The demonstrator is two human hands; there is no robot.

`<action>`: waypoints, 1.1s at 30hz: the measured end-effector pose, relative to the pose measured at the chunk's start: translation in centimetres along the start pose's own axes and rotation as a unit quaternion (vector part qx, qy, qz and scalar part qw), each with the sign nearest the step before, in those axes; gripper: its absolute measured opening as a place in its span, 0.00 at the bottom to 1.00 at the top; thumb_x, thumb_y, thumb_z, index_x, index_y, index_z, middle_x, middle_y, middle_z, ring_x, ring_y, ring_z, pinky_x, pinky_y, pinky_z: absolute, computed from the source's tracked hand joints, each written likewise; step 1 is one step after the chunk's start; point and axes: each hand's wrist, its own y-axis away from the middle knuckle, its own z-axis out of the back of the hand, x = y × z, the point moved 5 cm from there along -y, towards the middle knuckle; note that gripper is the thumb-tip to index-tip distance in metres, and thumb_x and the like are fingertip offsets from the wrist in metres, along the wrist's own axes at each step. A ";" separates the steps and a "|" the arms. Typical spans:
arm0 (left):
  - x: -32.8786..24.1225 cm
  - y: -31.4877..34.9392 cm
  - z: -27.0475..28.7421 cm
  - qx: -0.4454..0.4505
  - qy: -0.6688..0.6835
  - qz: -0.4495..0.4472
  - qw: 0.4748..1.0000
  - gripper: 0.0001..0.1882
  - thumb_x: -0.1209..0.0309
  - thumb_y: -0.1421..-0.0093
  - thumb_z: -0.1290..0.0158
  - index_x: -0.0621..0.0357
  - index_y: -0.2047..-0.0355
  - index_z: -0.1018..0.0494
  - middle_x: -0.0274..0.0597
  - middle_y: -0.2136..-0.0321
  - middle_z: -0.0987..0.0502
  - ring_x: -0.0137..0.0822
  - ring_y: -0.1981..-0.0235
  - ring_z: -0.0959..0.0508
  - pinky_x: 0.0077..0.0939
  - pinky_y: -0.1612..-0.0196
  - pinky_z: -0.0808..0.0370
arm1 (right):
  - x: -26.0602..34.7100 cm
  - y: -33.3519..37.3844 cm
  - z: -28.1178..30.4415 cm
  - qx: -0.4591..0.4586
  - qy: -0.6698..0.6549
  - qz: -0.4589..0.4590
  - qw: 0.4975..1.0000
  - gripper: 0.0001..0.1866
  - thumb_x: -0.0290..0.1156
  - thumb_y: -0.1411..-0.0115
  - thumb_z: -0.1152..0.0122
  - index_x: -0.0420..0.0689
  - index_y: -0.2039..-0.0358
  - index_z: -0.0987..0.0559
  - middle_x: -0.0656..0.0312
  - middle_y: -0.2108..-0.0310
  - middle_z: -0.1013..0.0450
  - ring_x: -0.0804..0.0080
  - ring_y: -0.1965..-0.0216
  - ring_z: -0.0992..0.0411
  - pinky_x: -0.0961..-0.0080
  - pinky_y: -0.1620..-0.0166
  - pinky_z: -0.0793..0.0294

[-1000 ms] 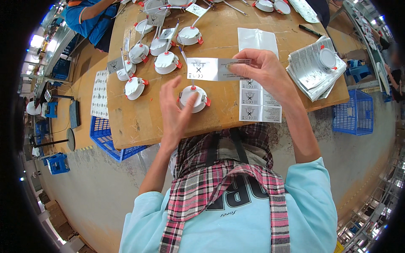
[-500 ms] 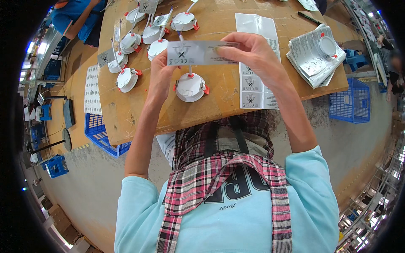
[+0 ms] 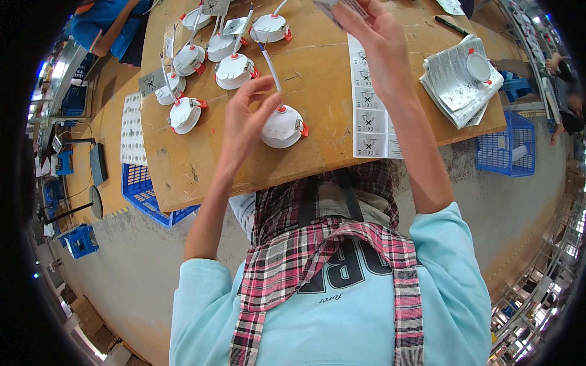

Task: Peeling identification or safety stickers from a sheet and applying them to circular light components.

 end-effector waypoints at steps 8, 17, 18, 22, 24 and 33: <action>-0.8 1.6 -2.0 -0.084 -0.206 -0.151 0.963 0.08 0.73 0.47 0.42 0.60 0.66 0.24 0.43 0.72 0.24 0.43 0.68 0.25 0.33 0.62 0.31 | -3.6 3.1 -6.3 0.042 0.182 0.057 0.981 0.41 0.31 0.53 0.29 0.35 0.43 0.41 0.51 0.50 0.42 0.71 0.63 0.27 0.75 0.56 0.26; -0.7 1.9 -1.6 -0.149 -0.154 -0.155 0.964 0.07 0.75 0.47 0.42 0.62 0.67 0.24 0.43 0.73 0.25 0.39 0.69 0.25 0.29 0.65 0.29 | -6.1 2.4 -4.5 -0.016 0.064 -0.095 0.993 0.37 0.24 0.52 0.31 0.32 0.44 0.39 0.54 0.60 0.30 0.74 0.60 0.27 0.80 0.58 0.27; -0.7 1.9 -1.7 -0.149 -0.152 -0.156 0.964 0.07 0.75 0.47 0.42 0.62 0.67 0.24 0.43 0.73 0.25 0.39 0.69 0.25 0.29 0.65 0.29 | -7.0 2.5 -4.2 -0.016 0.065 -0.094 0.993 0.37 0.24 0.52 0.31 0.32 0.44 0.39 0.54 0.60 0.30 0.74 0.60 0.27 0.80 0.58 0.27; -0.6 2.0 -1.6 -0.133 -0.129 -0.135 0.973 0.08 0.75 0.46 0.42 0.61 0.65 0.23 0.40 0.72 0.24 0.33 0.71 0.25 0.25 0.66 0.29 | -7.9 2.9 -3.9 -0.036 -0.049 -0.089 0.994 0.35 0.24 0.51 0.32 0.31 0.44 0.38 0.56 0.61 0.29 0.73 0.62 0.27 0.79 0.58 0.27; -0.5 1.5 -1.6 -0.094 -0.109 -0.100 0.985 0.08 0.74 0.46 0.42 0.62 0.64 0.23 0.39 0.72 0.23 0.30 0.72 0.25 0.23 0.66 0.29 | -6.8 3.0 -4.2 -0.048 -0.032 -0.082 0.995 0.35 0.25 0.51 0.32 0.31 0.44 0.38 0.56 0.61 0.29 0.73 0.63 0.27 0.78 0.58 0.27; 1.0 0.0 -2.8 -0.024 0.217 0.029 0.975 0.09 0.72 0.43 0.43 0.61 0.62 0.21 0.35 0.71 0.21 0.19 0.74 0.27 0.15 0.71 0.31 | -7.1 2.6 -5.9 0.061 -0.137 -0.172 0.974 0.32 0.26 0.49 0.33 0.32 0.45 0.36 0.57 0.62 0.29 0.78 0.67 0.29 0.83 0.69 0.28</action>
